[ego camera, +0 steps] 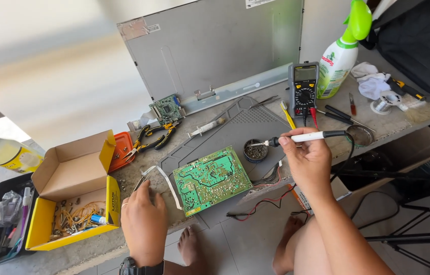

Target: The person cleans a green circuit board with a toothbrush, then uses a soldering iron to solder components on the board. The person is sitting on the floor with bare feet visible.

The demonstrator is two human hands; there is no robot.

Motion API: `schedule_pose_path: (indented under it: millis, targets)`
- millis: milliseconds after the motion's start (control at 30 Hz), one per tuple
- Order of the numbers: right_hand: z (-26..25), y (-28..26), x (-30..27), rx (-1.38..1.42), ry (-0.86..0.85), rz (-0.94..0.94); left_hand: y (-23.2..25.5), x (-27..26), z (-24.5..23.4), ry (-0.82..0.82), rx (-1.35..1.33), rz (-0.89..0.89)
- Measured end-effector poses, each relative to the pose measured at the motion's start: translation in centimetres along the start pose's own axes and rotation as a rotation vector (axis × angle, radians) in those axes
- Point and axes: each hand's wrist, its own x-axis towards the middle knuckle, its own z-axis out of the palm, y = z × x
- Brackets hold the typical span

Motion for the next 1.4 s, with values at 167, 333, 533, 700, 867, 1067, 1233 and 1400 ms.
schedule_pose_path:
  millis: [167,333,533,700,867,1067,1233,1400]
  targets:
    - [0.1,0.0,0.1,-0.041,-0.001,0.004,0.0,0.2,0.9,-0.008,0.032,-0.013]
    - [0.0,0.1,0.2,-0.062,-0.001,0.015,-0.5,0.0,1.7,0.019,0.1,0.002]
    - [-0.2,0.2,0.1,-0.038,0.004,0.004,0.0,-0.5,0.2,-0.06,0.047,-0.106]
    - [-0.2,0.0,0.2,-0.042,-0.025,0.029,0.7,-0.2,-0.9,-0.104,0.016,-0.062]
    - [-0.2,0.1,0.3,-0.024,-0.011,0.015,0.2,0.2,-0.2,-0.1,0.004,-0.035]
    - [-0.1,0.7,0.4,-0.039,-0.02,0.029,-0.8,-0.1,1.1,-0.073,0.156,0.044]
    - [-0.5,0.4,0.5,-0.021,0.013,0.032,-0.6,-0.2,-0.1,-0.063,0.079,0.045]
    - [-1.4,1.3,1.0,0.257,0.113,0.262,-0.5,0.4,-0.5,-0.066,-0.047,0.158]
